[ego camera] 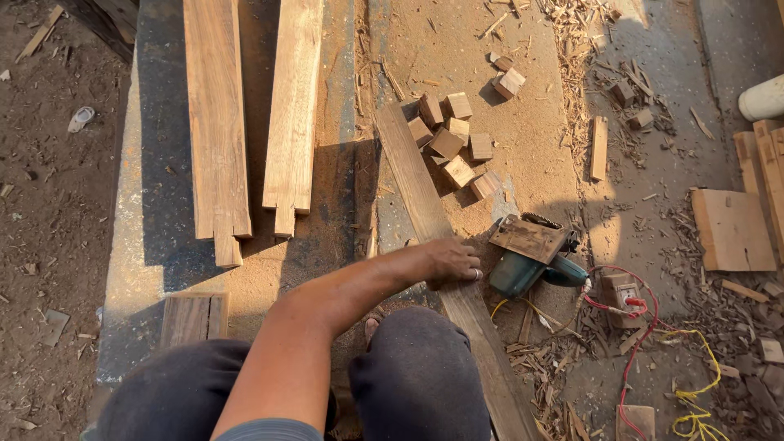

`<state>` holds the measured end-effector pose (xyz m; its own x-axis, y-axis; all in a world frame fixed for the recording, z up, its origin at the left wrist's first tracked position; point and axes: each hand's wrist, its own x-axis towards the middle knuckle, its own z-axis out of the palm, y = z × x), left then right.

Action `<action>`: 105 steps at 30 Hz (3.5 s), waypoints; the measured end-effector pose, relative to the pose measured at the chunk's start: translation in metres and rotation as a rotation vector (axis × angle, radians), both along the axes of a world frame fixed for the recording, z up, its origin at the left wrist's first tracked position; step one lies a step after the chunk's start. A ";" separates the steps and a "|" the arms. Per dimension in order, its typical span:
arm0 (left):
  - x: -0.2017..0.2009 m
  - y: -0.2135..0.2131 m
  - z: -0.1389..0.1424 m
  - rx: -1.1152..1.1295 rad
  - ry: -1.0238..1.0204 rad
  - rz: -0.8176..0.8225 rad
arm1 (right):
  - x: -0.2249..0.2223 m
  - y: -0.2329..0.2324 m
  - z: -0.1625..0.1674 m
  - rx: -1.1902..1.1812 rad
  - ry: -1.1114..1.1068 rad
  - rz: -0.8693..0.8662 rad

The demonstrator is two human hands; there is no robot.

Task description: The person uses a circular saw to cut a long wooden plank into smaller rectangular blocks. They repeatedly position the saw, cut the wood, and remove the cut pieces, accumulating a pile of small blocks on the ground.

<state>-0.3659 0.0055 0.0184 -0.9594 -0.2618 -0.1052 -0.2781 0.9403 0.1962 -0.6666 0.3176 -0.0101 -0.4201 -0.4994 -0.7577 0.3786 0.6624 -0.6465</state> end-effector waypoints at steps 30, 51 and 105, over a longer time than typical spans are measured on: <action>0.351 -0.054 0.028 0.100 -0.298 1.059 | 0.186 -0.227 0.005 -0.401 0.211 0.624; 0.415 -0.075 -0.020 0.165 -0.217 1.244 | 0.515 -0.336 -0.070 -0.447 0.931 2.265; 0.321 -0.003 -0.054 -0.053 0.003 1.123 | -0.091 -0.288 0.009 -0.026 -0.052 0.074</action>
